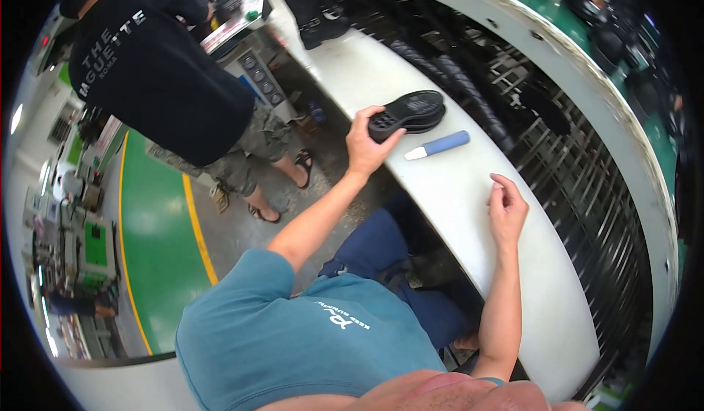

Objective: The recorder is at an assembly line, picking up shoe outsoles and black boots, inspecting them, and placing them back on the conveyor belt.

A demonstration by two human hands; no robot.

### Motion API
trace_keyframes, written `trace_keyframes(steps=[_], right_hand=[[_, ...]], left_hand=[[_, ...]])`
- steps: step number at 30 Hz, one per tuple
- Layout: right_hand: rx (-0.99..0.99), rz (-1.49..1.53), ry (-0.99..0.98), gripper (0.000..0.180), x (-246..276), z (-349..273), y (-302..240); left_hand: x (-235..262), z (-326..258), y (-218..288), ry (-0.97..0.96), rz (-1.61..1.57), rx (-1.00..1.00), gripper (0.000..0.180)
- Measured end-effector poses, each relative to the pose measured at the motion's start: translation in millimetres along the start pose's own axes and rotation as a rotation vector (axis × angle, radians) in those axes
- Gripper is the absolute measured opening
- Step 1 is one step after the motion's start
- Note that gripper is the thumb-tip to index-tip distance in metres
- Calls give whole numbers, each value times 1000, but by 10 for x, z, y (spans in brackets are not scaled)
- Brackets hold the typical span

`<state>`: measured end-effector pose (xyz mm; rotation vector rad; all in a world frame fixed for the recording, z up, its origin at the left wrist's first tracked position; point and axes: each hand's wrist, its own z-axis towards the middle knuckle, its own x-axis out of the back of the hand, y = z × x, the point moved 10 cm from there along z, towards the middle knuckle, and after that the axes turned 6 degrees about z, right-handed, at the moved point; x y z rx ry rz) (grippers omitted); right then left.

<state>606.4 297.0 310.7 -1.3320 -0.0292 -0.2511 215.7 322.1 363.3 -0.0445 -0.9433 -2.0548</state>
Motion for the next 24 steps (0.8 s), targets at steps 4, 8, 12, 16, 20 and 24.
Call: trace_keyframes(steps=[4, 8, 12, 16, 20, 24], right_hand=[[52, -79, 13, 20, -43, 26, -120], [69, -51, 32, 20, 12, -38, -169], [35, -45, 21, 20, -9, 44, -114], [48, -85, 33, 20, 32, 20, -180], [58, -90, 33, 20, 25, 1, -139], [82, -100, 31, 20, -18, 49, -45]], left_hand=[[19, -27, -68, 26, -21, 13, 63], [-63, -54, 41, 5, -20, -17, 62], [-60, -29, 37, 10, -25, -23, 63], [-63, -46, 51, 12, -22, -12, 63], [-88, -64, 11, 13, 1, -29, 64], [-120, -71, -165, 9, -13, 6, 64]])
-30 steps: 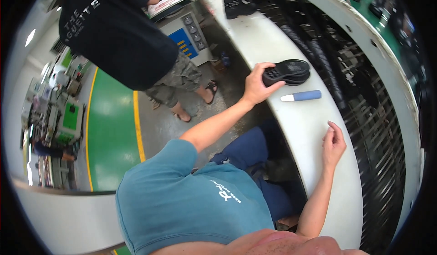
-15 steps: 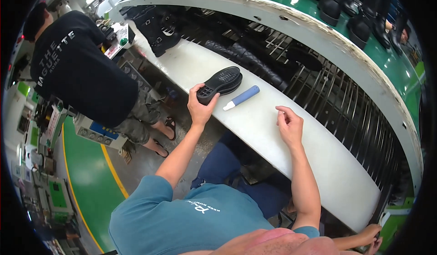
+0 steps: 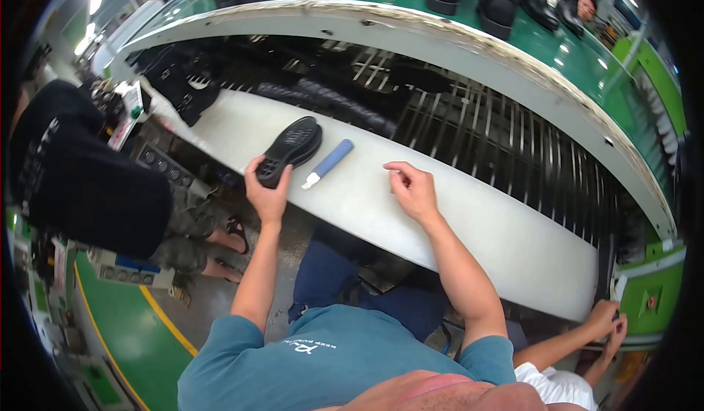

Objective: The recorder is at an assembly line, picking up shoe outsoles and black boots, inspecting them, and placing them back on the conveyor belt.

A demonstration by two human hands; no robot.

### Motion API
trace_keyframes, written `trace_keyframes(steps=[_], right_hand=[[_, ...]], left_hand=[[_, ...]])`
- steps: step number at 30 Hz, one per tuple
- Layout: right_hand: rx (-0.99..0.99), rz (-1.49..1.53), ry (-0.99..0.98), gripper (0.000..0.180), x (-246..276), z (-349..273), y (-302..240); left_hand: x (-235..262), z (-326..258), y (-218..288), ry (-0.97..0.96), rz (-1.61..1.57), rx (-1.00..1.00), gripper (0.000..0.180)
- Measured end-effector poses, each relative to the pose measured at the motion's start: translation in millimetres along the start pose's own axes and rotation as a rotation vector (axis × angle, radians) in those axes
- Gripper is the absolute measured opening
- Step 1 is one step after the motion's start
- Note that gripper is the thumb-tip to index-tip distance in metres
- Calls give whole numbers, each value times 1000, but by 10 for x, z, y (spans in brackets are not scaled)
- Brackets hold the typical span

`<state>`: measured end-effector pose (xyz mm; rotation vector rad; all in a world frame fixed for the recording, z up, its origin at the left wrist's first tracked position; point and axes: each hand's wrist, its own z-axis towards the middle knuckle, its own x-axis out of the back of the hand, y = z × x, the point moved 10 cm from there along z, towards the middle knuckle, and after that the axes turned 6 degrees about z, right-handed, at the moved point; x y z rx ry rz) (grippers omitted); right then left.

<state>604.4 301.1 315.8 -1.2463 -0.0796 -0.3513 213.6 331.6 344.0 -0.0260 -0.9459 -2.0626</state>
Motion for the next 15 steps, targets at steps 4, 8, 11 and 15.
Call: trace_keyframes(steps=[4, 8, 11, 15], right_hand=[[-34, 39, 6, 21, -49, 38, 49], [-38, 23, 18, 21, -37, 74, 140], [-28, -44, -26, 23, -90, 91, 135], [-45, 2, 5, 22, -35, 83, 168]], left_hand=[[-26, 1, -36, -3, -9, -28, 65], [-133, 25, -26, -39, 20, -32, 66], [-112, 27, -73, -109, -42, 0, 67], [-66, 35, 129, -219, -87, -45, 85]])
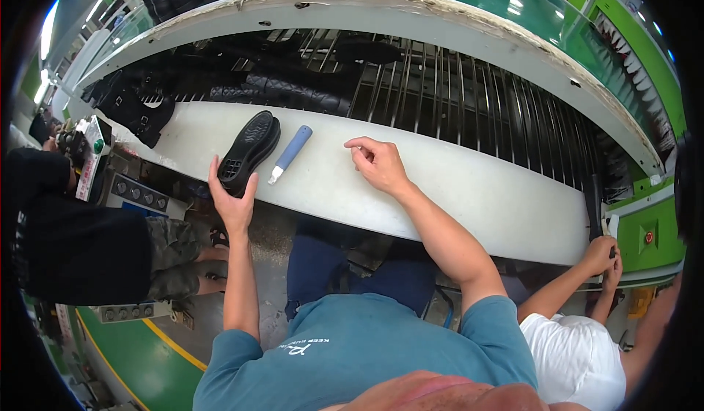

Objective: The recorder is at an assembly line, picking up shoe outsoles and black boots, inspecting them, and placing them back on the conveyor belt.

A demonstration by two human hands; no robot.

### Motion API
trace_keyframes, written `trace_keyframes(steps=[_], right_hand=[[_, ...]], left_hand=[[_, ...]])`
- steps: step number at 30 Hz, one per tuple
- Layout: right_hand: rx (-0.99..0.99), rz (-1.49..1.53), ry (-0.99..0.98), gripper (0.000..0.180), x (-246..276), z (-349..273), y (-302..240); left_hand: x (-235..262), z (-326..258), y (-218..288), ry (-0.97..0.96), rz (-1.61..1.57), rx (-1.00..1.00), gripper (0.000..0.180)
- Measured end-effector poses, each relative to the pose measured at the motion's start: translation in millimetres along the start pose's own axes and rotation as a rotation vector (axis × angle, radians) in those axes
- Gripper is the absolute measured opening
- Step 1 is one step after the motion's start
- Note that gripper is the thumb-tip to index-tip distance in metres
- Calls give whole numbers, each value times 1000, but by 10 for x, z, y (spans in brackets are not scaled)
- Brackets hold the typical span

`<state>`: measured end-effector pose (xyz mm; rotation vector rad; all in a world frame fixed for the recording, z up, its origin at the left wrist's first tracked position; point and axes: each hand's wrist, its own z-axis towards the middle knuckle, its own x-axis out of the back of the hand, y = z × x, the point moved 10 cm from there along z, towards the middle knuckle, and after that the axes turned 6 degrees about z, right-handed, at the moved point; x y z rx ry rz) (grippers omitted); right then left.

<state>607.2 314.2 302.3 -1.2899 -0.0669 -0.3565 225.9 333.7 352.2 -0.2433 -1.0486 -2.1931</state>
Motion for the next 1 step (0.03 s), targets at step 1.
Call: trace_keyframes(steps=[1], right_hand=[[-12, -9, 3, 22, 15, -11, 27]], left_hand=[[-35, 5, 11, -7, -8, -5, 85]])
